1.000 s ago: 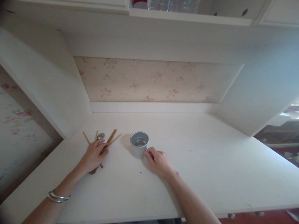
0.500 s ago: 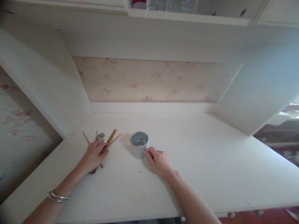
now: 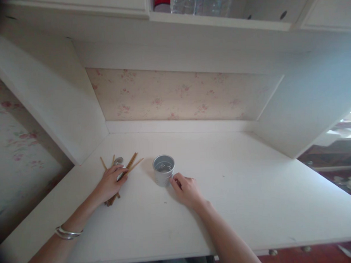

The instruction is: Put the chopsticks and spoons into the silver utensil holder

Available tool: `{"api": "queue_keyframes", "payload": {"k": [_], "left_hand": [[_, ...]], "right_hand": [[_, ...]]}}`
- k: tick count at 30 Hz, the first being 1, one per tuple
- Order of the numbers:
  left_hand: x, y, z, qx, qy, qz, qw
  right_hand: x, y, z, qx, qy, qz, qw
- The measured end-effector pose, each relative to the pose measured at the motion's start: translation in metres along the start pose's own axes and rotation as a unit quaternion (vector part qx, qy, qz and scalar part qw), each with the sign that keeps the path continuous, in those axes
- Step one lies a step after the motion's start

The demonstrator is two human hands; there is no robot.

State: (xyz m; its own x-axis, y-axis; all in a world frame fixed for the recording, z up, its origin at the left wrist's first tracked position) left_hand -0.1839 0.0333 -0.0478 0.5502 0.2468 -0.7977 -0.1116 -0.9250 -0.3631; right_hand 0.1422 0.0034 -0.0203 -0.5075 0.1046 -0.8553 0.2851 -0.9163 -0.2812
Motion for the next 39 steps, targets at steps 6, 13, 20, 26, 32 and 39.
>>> {"api": "queue_keyframes", "payload": {"k": [6,13,20,26,32,39], "left_hand": [[-0.008,-0.004,-0.008,0.022,0.045,0.009,0.999],[0.007,0.006,-0.029,0.016,0.04,0.025,0.999],[0.023,0.017,-0.061,0.012,0.052,0.015,0.998],[0.009,0.014,-0.068,0.033,0.076,-0.015,0.996],[-0.022,0.014,-0.05,-0.018,0.025,-0.082,0.996],[-0.043,0.021,-0.017,-0.248,-0.088,0.065,0.963]], "right_hand": [[-0.004,-0.002,-0.002,0.016,-0.006,-0.013,1.0],[-0.005,-0.003,-0.005,0.042,-0.014,-0.022,0.999],[-0.002,-0.002,-0.006,0.042,-0.012,-0.018,0.999],[-0.001,-0.002,-0.007,0.04,-0.01,-0.016,0.999],[0.0,-0.002,-0.007,0.039,-0.01,-0.017,0.999],[-0.001,-0.003,-0.007,0.045,-0.01,-0.011,0.999]]}}
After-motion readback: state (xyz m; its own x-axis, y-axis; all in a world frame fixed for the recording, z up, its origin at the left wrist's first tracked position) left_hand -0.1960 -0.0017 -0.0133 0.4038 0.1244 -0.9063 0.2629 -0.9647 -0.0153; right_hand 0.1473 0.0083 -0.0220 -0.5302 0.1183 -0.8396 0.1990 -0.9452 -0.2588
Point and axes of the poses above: each hand's wrist, its own y-axis away from the middle knuckle, its own x-axis out of the palm, z = x × y, the point moved 1 cm from there along -y, towards the middle knuckle, and after that the axes turned 9 degrees about y, right-handed, at the moved point
